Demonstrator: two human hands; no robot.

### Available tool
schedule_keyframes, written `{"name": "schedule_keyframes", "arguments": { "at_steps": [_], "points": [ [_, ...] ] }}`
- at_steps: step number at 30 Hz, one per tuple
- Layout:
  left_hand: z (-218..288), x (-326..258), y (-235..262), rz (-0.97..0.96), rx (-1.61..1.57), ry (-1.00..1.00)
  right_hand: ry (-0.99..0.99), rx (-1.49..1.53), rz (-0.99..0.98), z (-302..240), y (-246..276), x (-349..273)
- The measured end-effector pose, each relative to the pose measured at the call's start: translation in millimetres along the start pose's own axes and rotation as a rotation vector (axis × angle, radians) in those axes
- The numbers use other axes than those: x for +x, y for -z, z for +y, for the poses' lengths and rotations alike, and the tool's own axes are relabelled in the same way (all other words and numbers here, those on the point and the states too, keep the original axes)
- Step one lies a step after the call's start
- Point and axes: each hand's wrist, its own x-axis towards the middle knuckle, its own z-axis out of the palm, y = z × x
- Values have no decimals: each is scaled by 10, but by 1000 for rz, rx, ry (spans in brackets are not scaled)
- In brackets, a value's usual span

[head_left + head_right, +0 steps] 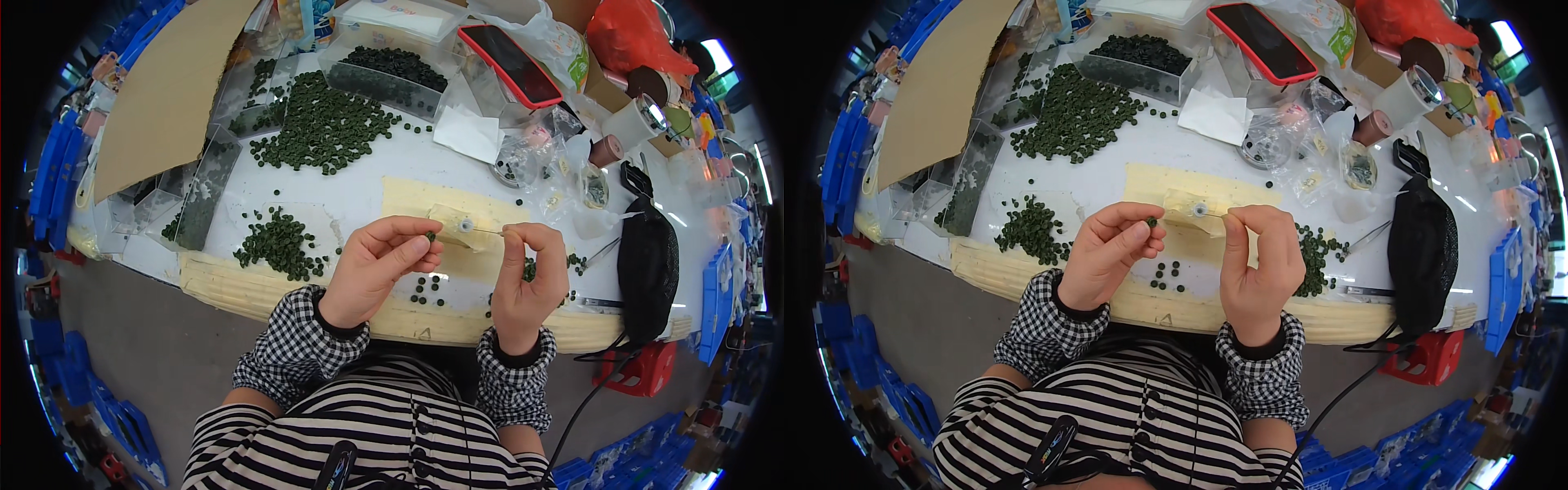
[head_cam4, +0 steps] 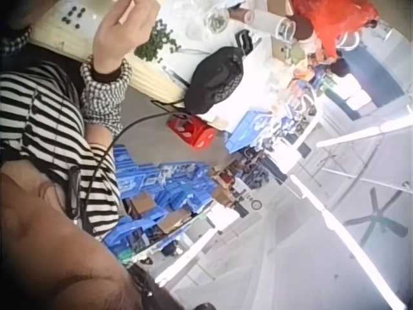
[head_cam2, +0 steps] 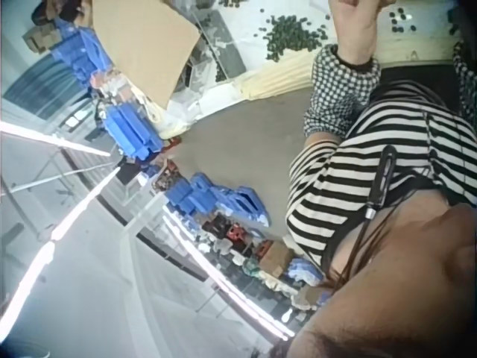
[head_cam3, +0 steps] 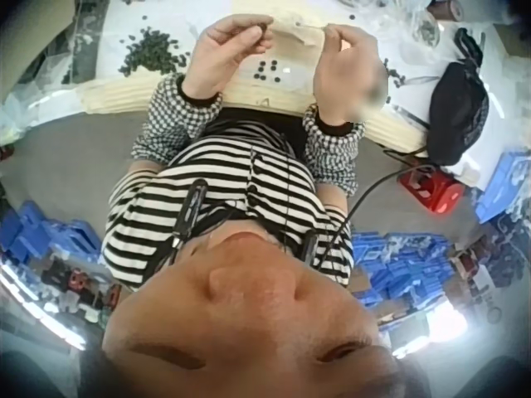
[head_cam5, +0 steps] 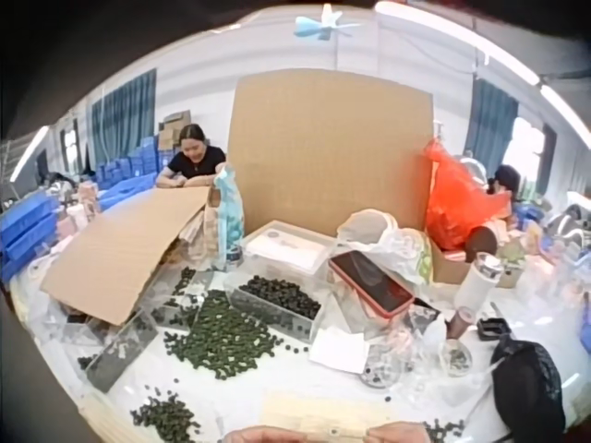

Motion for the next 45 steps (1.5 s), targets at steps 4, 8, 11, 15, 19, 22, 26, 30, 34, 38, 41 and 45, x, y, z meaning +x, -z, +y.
{"name": "schedule_keyframes", "arguments": {
  "at_steps": [4, 8, 11, 15, 19, 22, 26, 30, 34, 38, 41, 45],
  "points": [
    [-39, -17, -18, 45, 218, -197, 71, -147, -78, 17, -74, 18],
    [-76, -23, 10, 25, 256, -291, 112, -177, -147, 48, -100, 16],
    [-75, -33, -4, 38, 245, -311, 112, -172, -131, 39, -90, 12],
    [-87, -40, 0, 55, 278, -330, 80, -77, -106, -134, 8, -41],
    [-88, -56, 24, -21, 197, -308, 2, 120, -179, -258, 17, -126],
    [-99, -46, 26, -36, 189, -331, -12, 180, -220, -281, -2, -151],
    [-92, -29, 25, -59, 220, -378, -24, 231, -240, -291, -32, -188],
    [-82, -28, 44, -72, 237, -367, -7, 233, -247, -285, -37, -201],
    [-53, -58, 1, -22, 141, -273, -20, 248, -252, -286, -40, -206],
    [-67, -42, 31, -57, 171, -336, -51, 295, -254, -283, -38, -229],
    [-71, -40, 33, -59, 209, -373, -83, 310, -265, -275, -31, -250],
    [-54, -46, 37, -64, 278, -395, -77, 321, -272, -265, -28, -260]
  ]
}}
